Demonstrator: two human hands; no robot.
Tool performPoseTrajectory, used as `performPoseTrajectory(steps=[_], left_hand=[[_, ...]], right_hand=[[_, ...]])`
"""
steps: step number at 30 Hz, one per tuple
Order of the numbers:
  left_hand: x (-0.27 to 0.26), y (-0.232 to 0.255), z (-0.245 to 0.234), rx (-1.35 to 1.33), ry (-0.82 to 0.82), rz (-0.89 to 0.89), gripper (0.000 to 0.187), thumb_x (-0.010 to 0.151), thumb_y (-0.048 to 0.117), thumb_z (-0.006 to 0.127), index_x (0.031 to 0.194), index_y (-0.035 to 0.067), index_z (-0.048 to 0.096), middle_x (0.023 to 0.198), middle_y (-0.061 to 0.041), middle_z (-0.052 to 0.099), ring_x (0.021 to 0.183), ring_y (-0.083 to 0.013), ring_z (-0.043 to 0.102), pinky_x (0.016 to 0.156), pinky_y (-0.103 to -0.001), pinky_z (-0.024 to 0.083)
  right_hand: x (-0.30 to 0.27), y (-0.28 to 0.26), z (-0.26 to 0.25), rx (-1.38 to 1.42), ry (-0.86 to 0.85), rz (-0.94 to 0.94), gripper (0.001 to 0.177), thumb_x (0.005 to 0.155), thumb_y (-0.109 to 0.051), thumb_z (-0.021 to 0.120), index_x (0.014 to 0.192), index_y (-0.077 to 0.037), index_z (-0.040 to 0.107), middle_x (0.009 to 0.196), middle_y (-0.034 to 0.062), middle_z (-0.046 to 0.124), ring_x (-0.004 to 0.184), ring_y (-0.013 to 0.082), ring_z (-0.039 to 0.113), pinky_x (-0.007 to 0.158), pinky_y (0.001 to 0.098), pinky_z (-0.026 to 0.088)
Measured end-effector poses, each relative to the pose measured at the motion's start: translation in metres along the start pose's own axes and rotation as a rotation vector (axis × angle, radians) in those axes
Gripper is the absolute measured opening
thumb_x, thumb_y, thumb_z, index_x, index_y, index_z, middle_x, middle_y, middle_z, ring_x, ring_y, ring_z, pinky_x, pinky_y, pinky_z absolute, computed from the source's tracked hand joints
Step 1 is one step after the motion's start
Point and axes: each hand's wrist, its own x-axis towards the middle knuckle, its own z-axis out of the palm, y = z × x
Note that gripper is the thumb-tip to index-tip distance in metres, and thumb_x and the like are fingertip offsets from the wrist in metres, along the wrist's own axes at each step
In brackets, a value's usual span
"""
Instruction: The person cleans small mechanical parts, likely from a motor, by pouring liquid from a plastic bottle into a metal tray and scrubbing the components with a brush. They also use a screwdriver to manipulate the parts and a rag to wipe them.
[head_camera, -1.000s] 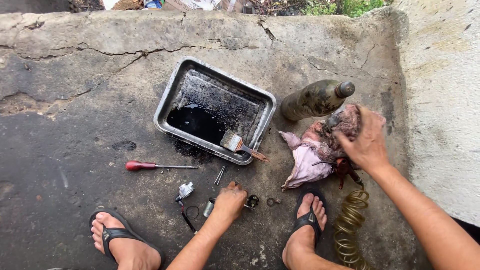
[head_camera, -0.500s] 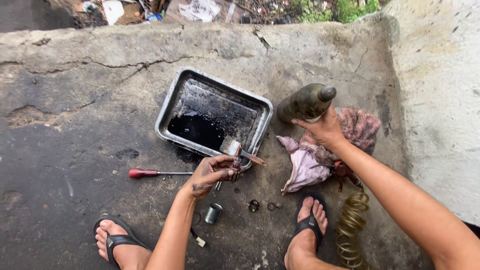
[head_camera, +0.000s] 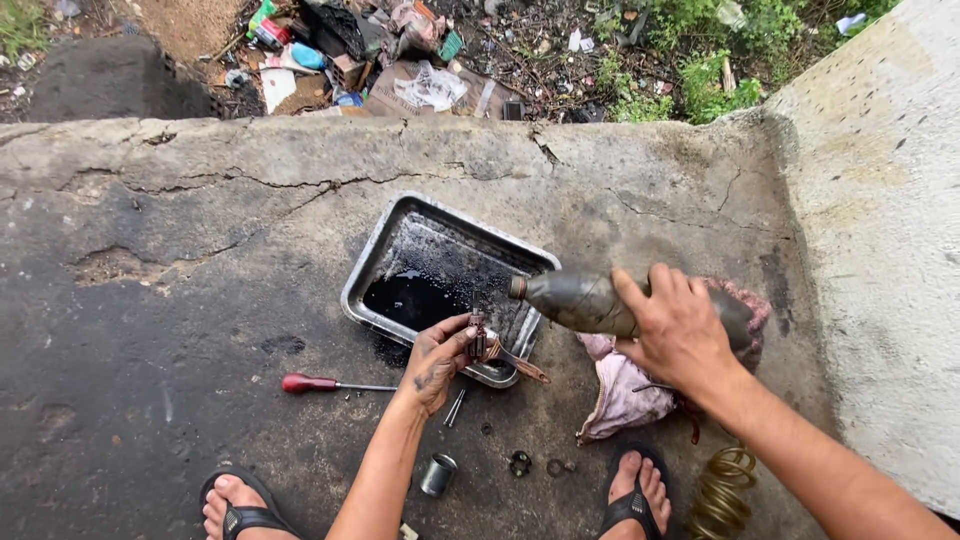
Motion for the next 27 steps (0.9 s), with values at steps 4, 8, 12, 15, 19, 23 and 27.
performPoseTrajectory(steps=[4, 8, 12, 15, 19, 23, 27], left_hand=[[0.007, 0.003, 0.002, -0.062, 0.043, 0.024, 0.042, 0.095, 0.014, 0.066, 0.132, -0.003, 0.062, 0.106, -0.014, 0.074, 0.089, -0.0221, 0.074, 0.078, -0.040, 0.065], [0.015, -0.002, 0.004, -0.059, 0.044, 0.029, 0.046, 0.095, 0.017, 0.064, 0.136, -0.003, 0.059, 0.109, -0.012, 0.074, 0.093, -0.0187, 0.074, 0.082, -0.038, 0.065], [0.009, 0.009, 0.016, -0.005, 0.045, 0.016, 0.047, 0.092, 0.014, 0.069, 0.135, -0.002, 0.058, 0.111, -0.011, 0.074, 0.098, -0.0172, 0.073, 0.084, -0.035, 0.064], [0.010, 0.003, 0.014, 0.028, 0.003, 0.090, 0.052, 0.087, 0.009, 0.075, 0.135, -0.002, 0.058, 0.113, -0.010, 0.073, 0.099, -0.0165, 0.072, 0.085, -0.033, 0.063], [0.010, 0.000, 0.015, 0.006, 0.003, 0.110, 0.052, 0.086, 0.010, 0.076, 0.134, -0.003, 0.060, 0.113, -0.011, 0.073, 0.096, -0.0164, 0.072, 0.082, -0.033, 0.063], [0.008, 0.004, 0.017, 0.041, 0.009, 0.103, 0.049, 0.088, 0.009, 0.075, 0.133, -0.003, 0.061, 0.112, -0.012, 0.074, 0.095, -0.0167, 0.073, 0.082, -0.033, 0.063], [0.009, 0.003, 0.017, 0.008, -0.004, 0.095, 0.046, 0.090, 0.009, 0.072, 0.133, -0.004, 0.061, 0.110, -0.013, 0.074, 0.093, -0.0183, 0.073, 0.081, -0.033, 0.063]], right_hand=[[-0.011, -0.016, -0.010, -0.115, 0.032, -0.052, 0.096, 0.059, -0.041, 0.091, 0.143, -0.015, 0.052, 0.100, 0.0140, 0.054, 0.094, 0.0290, 0.058, 0.078, 0.0438, 0.045], [-0.018, -0.028, -0.018, -0.189, 0.136, -0.091, 0.071, 0.068, -0.029, 0.081, 0.134, -0.016, 0.056, 0.099, 0.0115, 0.056, 0.096, 0.0278, 0.057, 0.078, 0.0420, 0.044], [-0.019, -0.028, -0.018, -0.218, 0.137, -0.083, 0.070, 0.069, -0.028, 0.077, 0.135, -0.016, 0.057, 0.098, 0.0100, 0.057, 0.096, 0.0266, 0.057, 0.078, 0.0411, 0.043], [-0.021, -0.030, -0.019, -0.225, 0.148, -0.092, 0.065, 0.072, -0.029, 0.076, 0.134, -0.017, 0.058, 0.099, 0.0086, 0.057, 0.096, 0.0256, 0.057, 0.078, 0.0415, 0.043], [-0.021, -0.033, -0.021, -0.251, 0.184, -0.088, 0.061, 0.075, -0.031, 0.074, 0.133, -0.017, 0.059, 0.100, 0.0081, 0.058, 0.097, 0.0247, 0.057, 0.080, 0.0414, 0.043], [-0.021, -0.033, -0.022, -0.222, 0.170, -0.080, 0.063, 0.076, -0.035, 0.074, 0.134, -0.016, 0.058, 0.099, 0.0086, 0.058, 0.097, 0.0250, 0.057, 0.080, 0.0422, 0.043], [-0.021, -0.035, -0.023, -0.155, 0.188, -0.074, 0.065, 0.075, -0.038, 0.074, 0.134, -0.015, 0.058, 0.099, 0.0107, 0.058, 0.096, 0.0265, 0.057, 0.078, 0.0432, 0.042]])
